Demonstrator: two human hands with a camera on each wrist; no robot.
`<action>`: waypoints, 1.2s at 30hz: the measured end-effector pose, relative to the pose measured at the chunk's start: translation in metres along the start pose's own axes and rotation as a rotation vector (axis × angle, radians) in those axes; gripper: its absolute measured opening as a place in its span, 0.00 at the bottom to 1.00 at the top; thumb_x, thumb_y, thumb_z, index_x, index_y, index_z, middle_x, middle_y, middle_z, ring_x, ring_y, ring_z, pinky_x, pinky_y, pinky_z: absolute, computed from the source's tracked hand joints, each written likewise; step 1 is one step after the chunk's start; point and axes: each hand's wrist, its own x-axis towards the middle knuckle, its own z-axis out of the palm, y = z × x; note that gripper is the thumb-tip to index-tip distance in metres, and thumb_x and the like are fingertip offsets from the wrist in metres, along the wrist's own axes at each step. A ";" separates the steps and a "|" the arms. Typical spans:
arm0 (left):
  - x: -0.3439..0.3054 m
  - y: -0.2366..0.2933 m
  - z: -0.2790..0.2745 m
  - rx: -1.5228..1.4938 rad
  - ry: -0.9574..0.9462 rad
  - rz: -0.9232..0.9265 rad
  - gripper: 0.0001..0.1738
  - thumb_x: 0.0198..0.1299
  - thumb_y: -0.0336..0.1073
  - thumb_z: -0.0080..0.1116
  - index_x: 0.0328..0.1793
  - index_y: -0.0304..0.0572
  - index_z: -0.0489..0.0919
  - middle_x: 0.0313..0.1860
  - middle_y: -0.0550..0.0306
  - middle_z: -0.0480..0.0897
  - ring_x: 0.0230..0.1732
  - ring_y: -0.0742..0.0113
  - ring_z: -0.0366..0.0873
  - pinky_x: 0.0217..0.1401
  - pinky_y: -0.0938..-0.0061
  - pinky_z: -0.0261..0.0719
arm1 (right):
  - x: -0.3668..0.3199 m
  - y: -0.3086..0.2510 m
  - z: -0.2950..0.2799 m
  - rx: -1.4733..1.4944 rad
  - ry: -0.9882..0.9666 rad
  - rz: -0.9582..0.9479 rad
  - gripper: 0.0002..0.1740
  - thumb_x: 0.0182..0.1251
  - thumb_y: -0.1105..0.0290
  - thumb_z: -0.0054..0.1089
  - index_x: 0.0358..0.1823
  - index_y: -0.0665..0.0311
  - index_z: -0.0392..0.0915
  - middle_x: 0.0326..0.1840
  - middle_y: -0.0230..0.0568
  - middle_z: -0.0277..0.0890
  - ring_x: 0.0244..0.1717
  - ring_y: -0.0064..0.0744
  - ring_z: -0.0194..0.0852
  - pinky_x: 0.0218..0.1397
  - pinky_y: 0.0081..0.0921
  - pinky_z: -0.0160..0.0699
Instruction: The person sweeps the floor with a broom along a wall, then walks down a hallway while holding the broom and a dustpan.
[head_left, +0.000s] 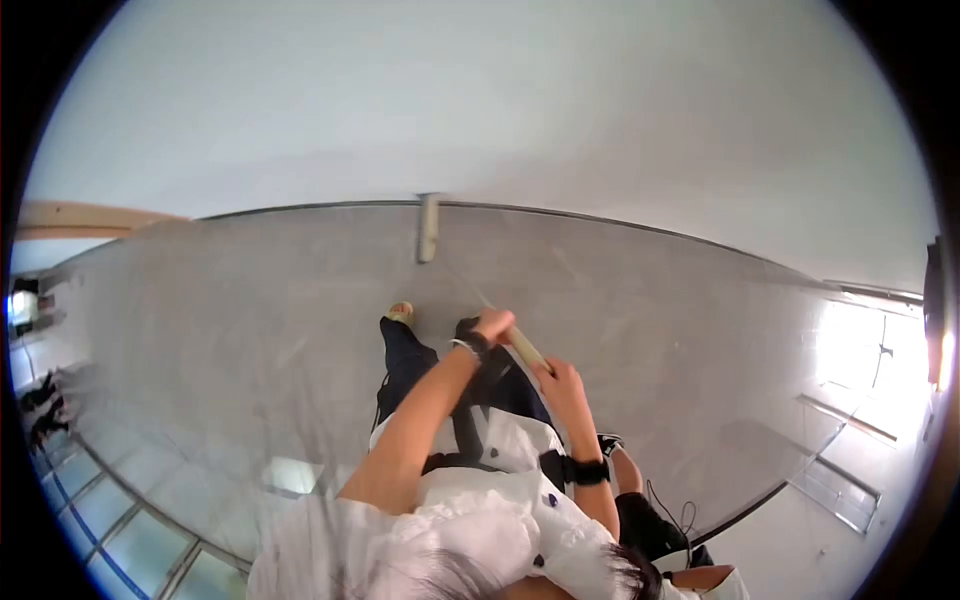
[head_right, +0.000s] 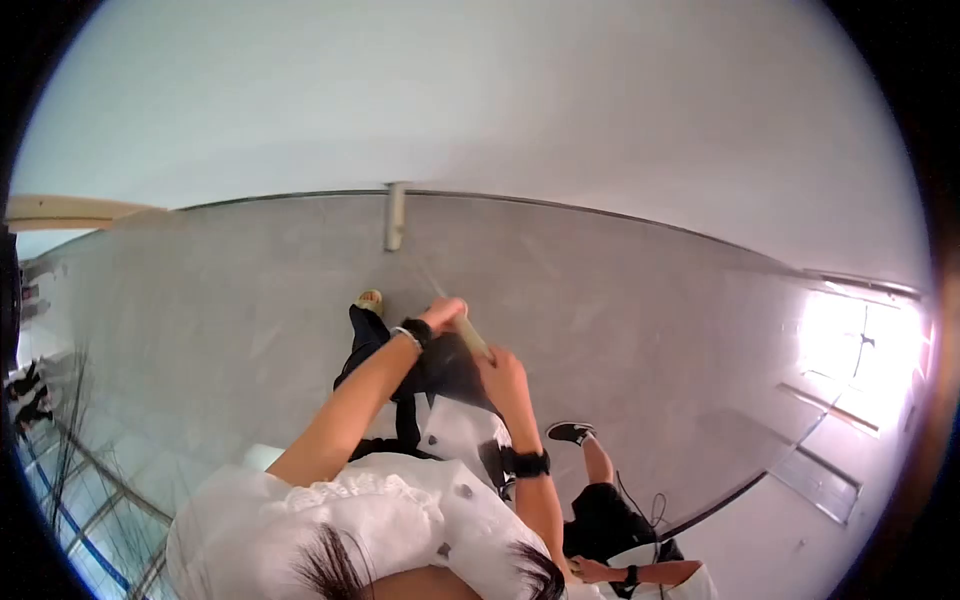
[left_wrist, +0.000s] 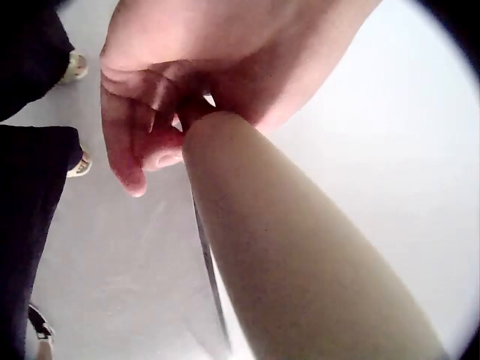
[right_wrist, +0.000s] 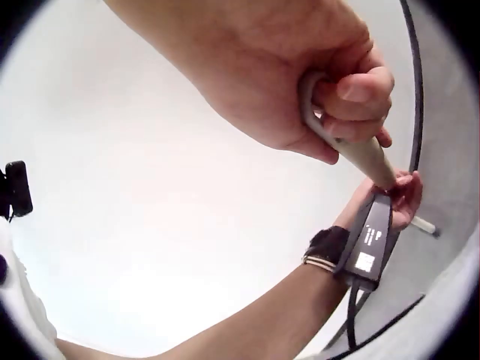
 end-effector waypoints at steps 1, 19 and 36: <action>-0.009 0.006 0.021 -0.001 -0.092 -0.027 0.10 0.45 0.38 0.53 0.25 0.41 0.68 0.20 0.61 0.66 0.20 0.71 0.67 0.27 0.71 0.73 | -0.013 0.002 -0.008 0.040 0.027 0.061 0.17 0.56 0.59 0.49 0.28 0.70 0.72 0.12 0.45 0.63 0.15 0.34 0.60 0.21 0.31 0.60; -0.048 0.009 0.027 -0.022 0.089 0.107 0.12 0.43 0.37 0.48 0.19 0.33 0.71 0.17 0.57 0.70 0.15 0.68 0.68 0.14 0.71 0.65 | -0.019 0.000 0.009 -0.189 -0.065 -0.021 0.15 0.56 0.59 0.49 0.30 0.65 0.73 0.24 0.53 0.71 0.30 0.55 0.69 0.31 0.40 0.66; -0.043 -0.043 -0.150 0.785 0.175 0.675 0.07 0.46 0.39 0.52 0.25 0.45 0.69 0.19 0.61 0.67 0.20 0.69 0.67 0.25 0.72 0.70 | 0.017 -0.038 0.052 -0.102 -0.237 -0.274 0.15 0.58 0.58 0.46 0.34 0.62 0.73 0.26 0.51 0.73 0.31 0.53 0.70 0.34 0.42 0.67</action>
